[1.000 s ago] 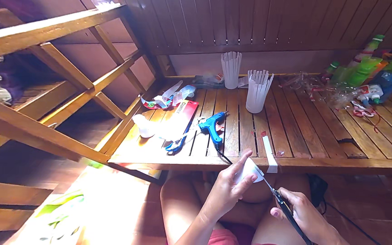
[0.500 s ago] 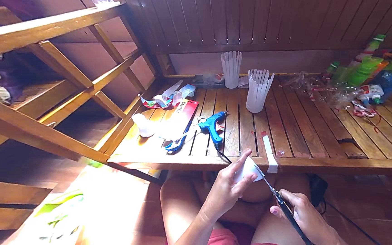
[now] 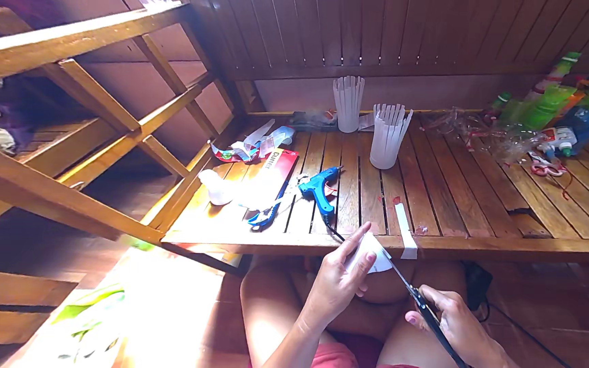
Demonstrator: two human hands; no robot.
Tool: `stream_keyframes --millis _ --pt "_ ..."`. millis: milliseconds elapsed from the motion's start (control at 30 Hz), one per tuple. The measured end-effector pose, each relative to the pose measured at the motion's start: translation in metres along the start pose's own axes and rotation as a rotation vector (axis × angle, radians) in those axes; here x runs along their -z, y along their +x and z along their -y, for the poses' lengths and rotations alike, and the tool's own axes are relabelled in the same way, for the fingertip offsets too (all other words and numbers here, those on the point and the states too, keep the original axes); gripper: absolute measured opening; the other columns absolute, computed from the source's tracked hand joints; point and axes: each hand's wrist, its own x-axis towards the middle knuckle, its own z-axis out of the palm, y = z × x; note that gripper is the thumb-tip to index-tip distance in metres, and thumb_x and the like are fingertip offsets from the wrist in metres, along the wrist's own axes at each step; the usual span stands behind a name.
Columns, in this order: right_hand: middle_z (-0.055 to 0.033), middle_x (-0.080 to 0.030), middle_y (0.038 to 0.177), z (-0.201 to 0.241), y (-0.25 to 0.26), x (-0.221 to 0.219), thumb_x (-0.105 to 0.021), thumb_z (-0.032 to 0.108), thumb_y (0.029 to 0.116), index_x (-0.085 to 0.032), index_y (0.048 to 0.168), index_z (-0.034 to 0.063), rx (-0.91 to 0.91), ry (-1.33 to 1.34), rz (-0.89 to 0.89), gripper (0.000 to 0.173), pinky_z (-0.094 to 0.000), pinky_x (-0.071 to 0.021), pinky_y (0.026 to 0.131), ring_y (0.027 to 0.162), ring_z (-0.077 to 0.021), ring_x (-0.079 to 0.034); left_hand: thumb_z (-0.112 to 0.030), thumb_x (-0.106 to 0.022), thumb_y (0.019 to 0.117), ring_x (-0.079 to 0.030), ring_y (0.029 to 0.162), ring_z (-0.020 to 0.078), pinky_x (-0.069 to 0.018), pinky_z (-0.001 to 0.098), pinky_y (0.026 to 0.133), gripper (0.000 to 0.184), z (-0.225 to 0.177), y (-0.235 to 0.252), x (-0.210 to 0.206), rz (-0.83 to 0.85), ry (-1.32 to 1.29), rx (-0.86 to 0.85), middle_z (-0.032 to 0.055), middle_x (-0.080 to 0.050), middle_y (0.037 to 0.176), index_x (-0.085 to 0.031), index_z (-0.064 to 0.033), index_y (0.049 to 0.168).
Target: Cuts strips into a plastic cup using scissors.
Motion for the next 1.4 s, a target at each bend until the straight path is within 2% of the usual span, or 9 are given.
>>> stream_keyframes --millis 167,300,567,700,1033,1200,1267,1367,1400 --pt "-0.0021 -0.05 0.058 -0.001 0.001 0.003 -0.056 0.065 0.0912 -0.061 0.078 0.0022 -0.057 -0.013 0.081 0.064 -0.0174 -0.0365 0.047 0.051 -0.0032 -0.046 -0.019 -0.059 0.1029 -0.052 0.057 -0.0079 -0.045 0.0103 0.049 0.05 -0.001 -0.001 0.001 0.028 0.047 -0.012 0.004 -0.07 0.121 -0.049 0.002 0.147" --pt "-0.0028 -0.051 0.06 0.004 0.003 0.006 -0.052 0.07 0.0905 -0.063 0.081 0.0021 -0.105 -0.025 0.128 0.069 -0.022 -0.0388 0.048 0.052 -0.0069 -0.047 -0.021 -0.06 0.102 -0.054 0.065 -0.0068 -0.0466 0.0112 0.055 0.051 0.008 0.0 0.0 0.058 0.144 -0.157 0.0101 -0.067 0.127 -0.05 0.0051 0.145" --pt "-0.001 -0.047 0.056 0.004 0.002 0.001 -0.053 0.064 0.0938 -0.06 0.077 0.0023 -0.079 -0.02 0.069 0.065 -0.0172 -0.0342 0.046 0.049 -0.0025 -0.043 -0.024 -0.06 0.1024 -0.058 0.069 -0.0043 -0.0479 0.0123 0.057 0.052 0.014 0.0 0.0 0.035 0.221 -0.219 0.0131 -0.067 0.127 -0.051 0.005 0.145" --pt "-0.0027 -0.049 0.056 0.005 0.002 -0.001 -0.056 0.058 0.0943 -0.062 0.076 0.0011 -0.065 -0.015 0.042 0.06 -0.0173 -0.0356 0.047 0.049 -0.0031 -0.044 -0.024 -0.06 0.1023 -0.058 0.069 -0.004 -0.048 0.0124 0.057 0.052 0.014 0.001 0.0 0.027 0.242 -0.233 0.0136 -0.067 0.128 -0.052 0.005 0.145" --pt "-0.001 -0.046 0.053 0.004 0.0 -0.004 -0.058 0.054 0.0949 -0.059 0.073 0.0019 -0.033 -0.01 0.003 0.057 -0.0136 -0.032 0.045 0.047 0.0004 -0.041 -0.025 -0.06 0.1023 -0.059 0.071 -0.0036 -0.0489 0.0126 0.058 0.052 0.014 0.001 0.001 0.027 0.25 -0.238 0.0137 -0.067 0.129 -0.052 0.0051 0.144" --pt "-0.0005 -0.046 0.055 0.001 0.0 -0.006 -0.059 0.057 0.0937 -0.06 0.074 0.0023 -0.029 0.014 -0.006 0.058 -0.0125 -0.0325 0.046 0.049 0.0017 -0.041 -0.022 -0.059 0.1028 -0.062 0.076 -0.0039 -0.0523 0.0133 0.061 0.052 0.012 -0.001 0.0 0.002 0.118 -0.184 0.0126 -0.063 0.136 -0.049 0.0054 0.146" --pt "-0.0014 -0.048 0.055 0.001 -0.001 -0.008 -0.06 0.056 0.0939 -0.06 0.074 0.0017 -0.032 0.038 -0.003 0.058 -0.0129 -0.0334 0.047 0.05 0.0012 -0.042 -0.022 -0.057 0.1045 -0.062 0.067 -0.0043 -0.053 0.0137 0.055 0.053 0.005 -0.004 -0.002 -0.033 0.036 -0.084 0.0064 -0.068 0.127 -0.045 0.0046 0.148" --pt "-0.002 -0.05 0.057 0.0 -0.002 -0.009 -0.062 0.056 0.092 -0.061 0.076 0.0011 -0.055 0.064 0.017 0.058 -0.0134 -0.0343 0.048 0.051 0.0008 -0.044 -0.023 -0.06 0.1024 -0.056 0.054 -0.0038 -0.0509 0.0138 0.048 0.051 -0.001 -0.007 -0.002 -0.045 0.04 0.029 -0.0018 -0.07 0.096 -0.049 -0.0001 0.147" --pt "-0.0023 -0.051 0.058 0.0 -0.002 -0.008 -0.061 0.058 0.0917 -0.062 0.077 0.001 -0.064 0.062 0.034 0.059 -0.0143 -0.0353 0.049 0.052 -0.0001 -0.045 -0.023 -0.061 0.1017 -0.055 0.053 -0.0047 -0.0497 0.013 0.048 0.052 -0.001 -0.007 -0.001 -0.036 0.064 0.022 -0.0024 -0.069 0.092 -0.05 0.0001 0.147"
